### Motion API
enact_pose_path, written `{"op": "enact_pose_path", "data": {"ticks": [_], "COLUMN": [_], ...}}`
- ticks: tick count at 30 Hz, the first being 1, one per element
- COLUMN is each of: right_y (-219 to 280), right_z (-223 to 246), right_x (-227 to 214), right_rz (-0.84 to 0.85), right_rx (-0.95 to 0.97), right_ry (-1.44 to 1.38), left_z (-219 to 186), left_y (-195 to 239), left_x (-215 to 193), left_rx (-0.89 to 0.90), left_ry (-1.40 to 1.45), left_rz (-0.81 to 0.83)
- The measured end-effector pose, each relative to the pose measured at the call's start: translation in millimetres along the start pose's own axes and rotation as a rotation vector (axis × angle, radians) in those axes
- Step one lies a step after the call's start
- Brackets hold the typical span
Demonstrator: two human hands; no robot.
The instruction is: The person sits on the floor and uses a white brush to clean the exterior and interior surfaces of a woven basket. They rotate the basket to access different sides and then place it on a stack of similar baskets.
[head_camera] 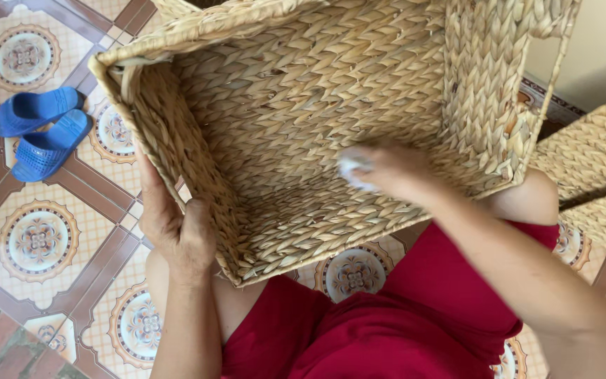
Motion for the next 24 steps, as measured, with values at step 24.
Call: {"op": "enact_pose_path", "data": {"ticks": [24], "right_y": [42.6], "right_z": [46.0], "right_x": [14.3], "right_rz": [-0.094], "right_rx": [-0.317], "right_ry": [0.016], "left_z": [16.6], "left_y": [-5.5], "left_x": [-2.9], "left_rx": [-0.016], "left_ry": [-0.008], "left_rz": [-0.018]}}
Point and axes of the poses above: each hand's wrist, its own y-axis away from the middle knuckle, its own x-axis out of the palm, z = x × y, the point moved 8 cm from there along -y, towards the middle knuckle, and after that the axes turned 2 degrees about -y, right-handed, at the moved point
